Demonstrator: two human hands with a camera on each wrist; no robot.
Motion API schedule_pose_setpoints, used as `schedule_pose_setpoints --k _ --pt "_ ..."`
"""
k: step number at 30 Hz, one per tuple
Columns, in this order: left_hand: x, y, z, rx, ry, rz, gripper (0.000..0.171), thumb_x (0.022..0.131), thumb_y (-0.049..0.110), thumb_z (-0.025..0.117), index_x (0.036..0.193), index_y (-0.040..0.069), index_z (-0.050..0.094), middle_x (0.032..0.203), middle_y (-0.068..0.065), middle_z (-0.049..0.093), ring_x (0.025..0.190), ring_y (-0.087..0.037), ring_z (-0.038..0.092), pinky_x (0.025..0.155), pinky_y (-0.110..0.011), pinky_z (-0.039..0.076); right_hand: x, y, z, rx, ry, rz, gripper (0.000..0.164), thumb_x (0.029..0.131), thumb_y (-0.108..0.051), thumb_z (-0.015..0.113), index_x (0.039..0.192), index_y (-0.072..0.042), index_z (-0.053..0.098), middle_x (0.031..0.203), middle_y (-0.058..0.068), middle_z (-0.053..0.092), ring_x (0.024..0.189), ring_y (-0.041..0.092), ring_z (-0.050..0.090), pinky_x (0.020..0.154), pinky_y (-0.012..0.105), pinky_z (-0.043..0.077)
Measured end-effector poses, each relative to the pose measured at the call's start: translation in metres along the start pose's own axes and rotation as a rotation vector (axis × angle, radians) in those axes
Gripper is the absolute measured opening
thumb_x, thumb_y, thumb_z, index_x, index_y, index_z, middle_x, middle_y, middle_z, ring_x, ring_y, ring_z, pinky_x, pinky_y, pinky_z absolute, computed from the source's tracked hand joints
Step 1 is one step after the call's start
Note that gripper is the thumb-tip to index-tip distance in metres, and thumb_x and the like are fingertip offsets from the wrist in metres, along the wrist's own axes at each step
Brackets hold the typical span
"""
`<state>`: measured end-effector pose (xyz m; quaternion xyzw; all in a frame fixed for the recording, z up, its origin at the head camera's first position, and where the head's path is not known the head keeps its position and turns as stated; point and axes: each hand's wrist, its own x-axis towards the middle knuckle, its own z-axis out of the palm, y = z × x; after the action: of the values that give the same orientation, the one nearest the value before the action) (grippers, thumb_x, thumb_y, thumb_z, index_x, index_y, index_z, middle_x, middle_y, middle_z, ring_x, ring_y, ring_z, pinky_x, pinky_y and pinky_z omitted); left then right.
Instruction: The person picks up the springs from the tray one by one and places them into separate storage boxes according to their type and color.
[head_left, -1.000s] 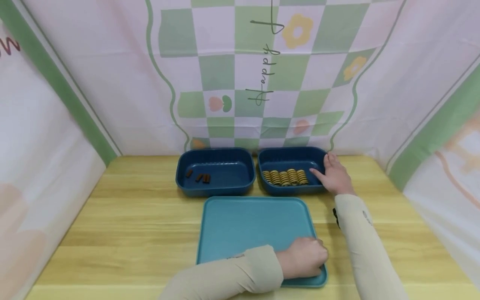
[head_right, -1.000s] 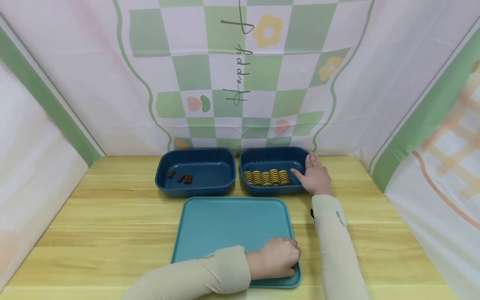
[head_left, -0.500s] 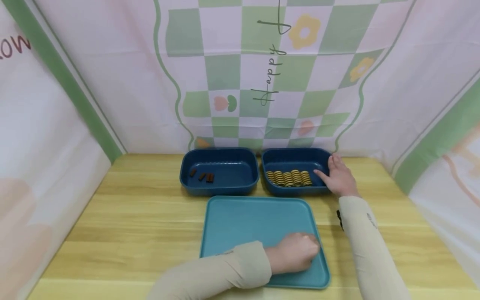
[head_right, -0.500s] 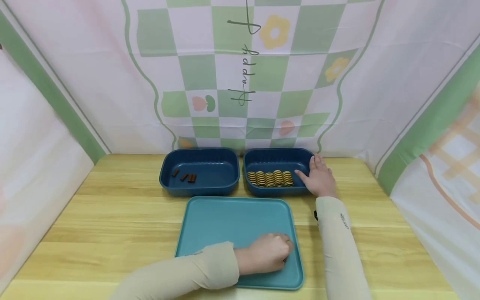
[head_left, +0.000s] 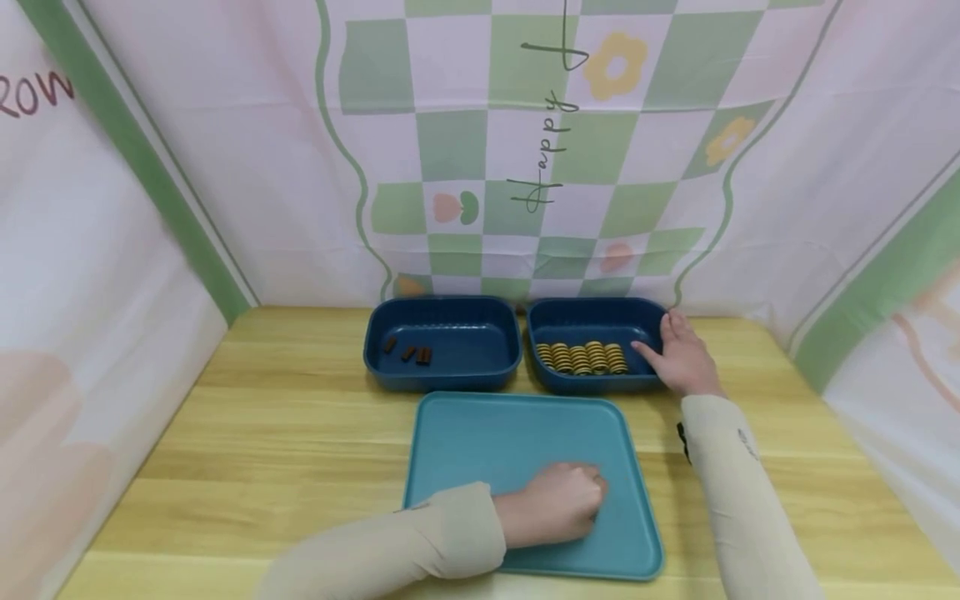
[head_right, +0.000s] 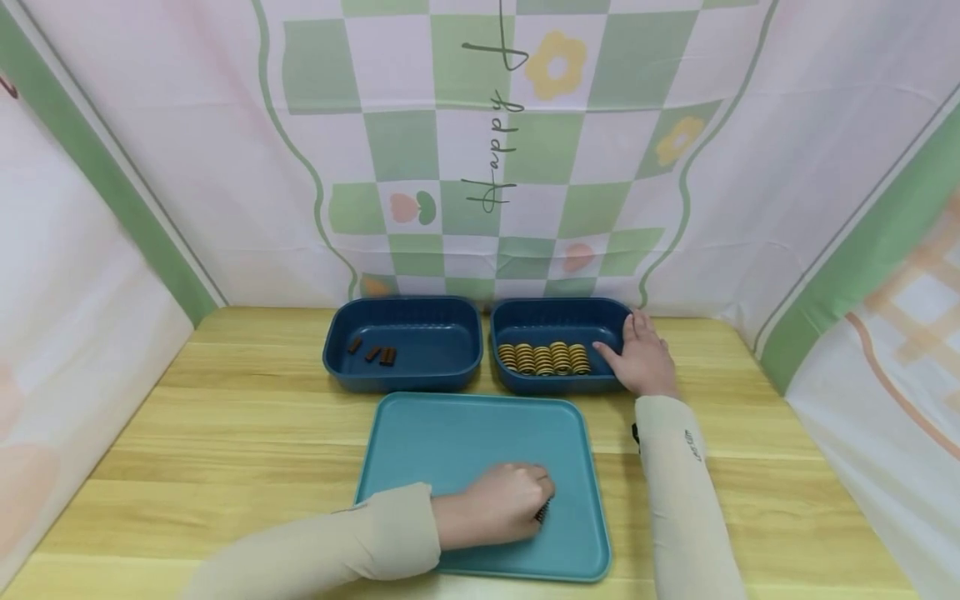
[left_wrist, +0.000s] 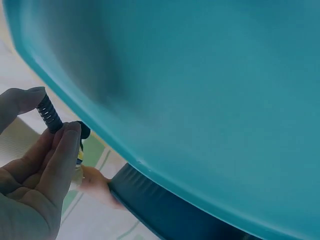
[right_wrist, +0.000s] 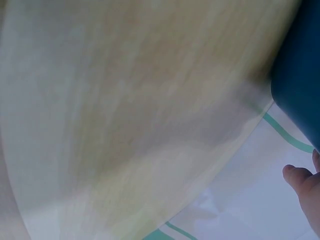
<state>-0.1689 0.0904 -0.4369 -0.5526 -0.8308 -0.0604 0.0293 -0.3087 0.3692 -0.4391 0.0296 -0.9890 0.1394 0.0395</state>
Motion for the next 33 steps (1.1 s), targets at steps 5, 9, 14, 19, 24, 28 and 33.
schedule_pose_setpoints --k 5,9,14,19,24,28,33 --pt "-0.014 -0.006 -0.002 -0.051 0.037 -0.033 0.017 0.078 0.009 0.07 0.071 0.018 0.057 0.07 0.009 0.052 0.06 -0.001 0.047 0.052 -0.014 0.039 -0.001 -0.002 -0.001 0.005 -0.004 0.0 0.095 0.096 -0.062 0.03 0.144 0.017 0.007 0.151 0.035 0.003 0.139 0.049 0.003 0.109 0.059 0.008" --pt "-0.027 -0.012 -0.004 -0.09 0.07 -0.064 0.023 0.078 0.008 0.07 0.068 0.018 0.053 0.064 0.01 0.046 0.055 0.0 0.04 0.049 -0.014 0.033 -0.002 -0.003 -0.002 0.009 -0.01 0.0 0.095 0.096 -0.062 0.03 0.144 0.017 0.007 0.151 0.035 0.003 0.139 0.049 0.002 0.11 0.058 0.008" --pt "-0.042 -0.02 -0.004 -0.109 0.097 -0.105 0.019 0.078 0.011 0.073 0.072 0.017 0.056 0.068 0.01 0.049 0.059 0.001 0.042 0.051 -0.014 0.033 0.0 -0.002 -0.001 0.008 -0.013 0.002 0.095 0.096 -0.063 0.03 0.145 0.016 0.006 0.151 0.035 0.002 0.139 0.048 0.002 0.11 0.059 0.008" --pt "-0.055 -0.024 -0.006 -0.142 0.093 -0.164 0.019 0.078 0.014 0.075 0.096 0.012 0.07 0.089 0.005 0.066 0.081 -0.002 0.06 0.064 -0.015 0.047 0.001 -0.001 -0.001 0.011 -0.016 0.002 0.095 0.096 -0.063 0.03 0.145 0.016 0.006 0.151 0.034 0.001 0.139 0.049 0.002 0.109 0.059 0.008" --pt "-0.065 -0.031 -0.013 -0.194 0.126 -0.234 0.028 0.078 0.016 0.078 0.105 0.01 0.071 0.102 0.002 0.069 0.095 -0.006 0.063 0.074 -0.019 0.05 0.001 -0.001 -0.001 0.008 -0.016 0.0 0.094 0.097 -0.061 0.031 0.144 0.016 0.005 0.151 0.035 0.001 0.139 0.049 0.002 0.11 0.059 0.008" --pt "-0.071 -0.041 -0.017 -0.364 0.168 -0.294 0.028 0.076 0.015 0.08 0.103 0.009 0.072 0.098 0.002 0.069 0.09 -0.002 0.062 0.074 -0.014 0.048 0.001 -0.001 -0.001 0.009 -0.025 0.002 0.095 0.096 -0.062 0.03 0.145 0.015 0.004 0.151 0.034 -0.001 0.139 0.048 0.001 0.11 0.058 0.008" --pt "-0.075 -0.058 -0.023 -0.989 0.211 -0.461 0.025 0.074 0.008 0.081 0.097 0.005 0.072 0.087 0.0 0.07 0.079 -0.005 0.066 0.069 -0.017 0.052 0.0 -0.003 -0.002 0.011 -0.025 0.004 0.094 0.097 -0.062 0.03 0.145 0.015 0.004 0.151 0.034 -0.001 0.139 0.048 0.001 0.11 0.059 0.008"
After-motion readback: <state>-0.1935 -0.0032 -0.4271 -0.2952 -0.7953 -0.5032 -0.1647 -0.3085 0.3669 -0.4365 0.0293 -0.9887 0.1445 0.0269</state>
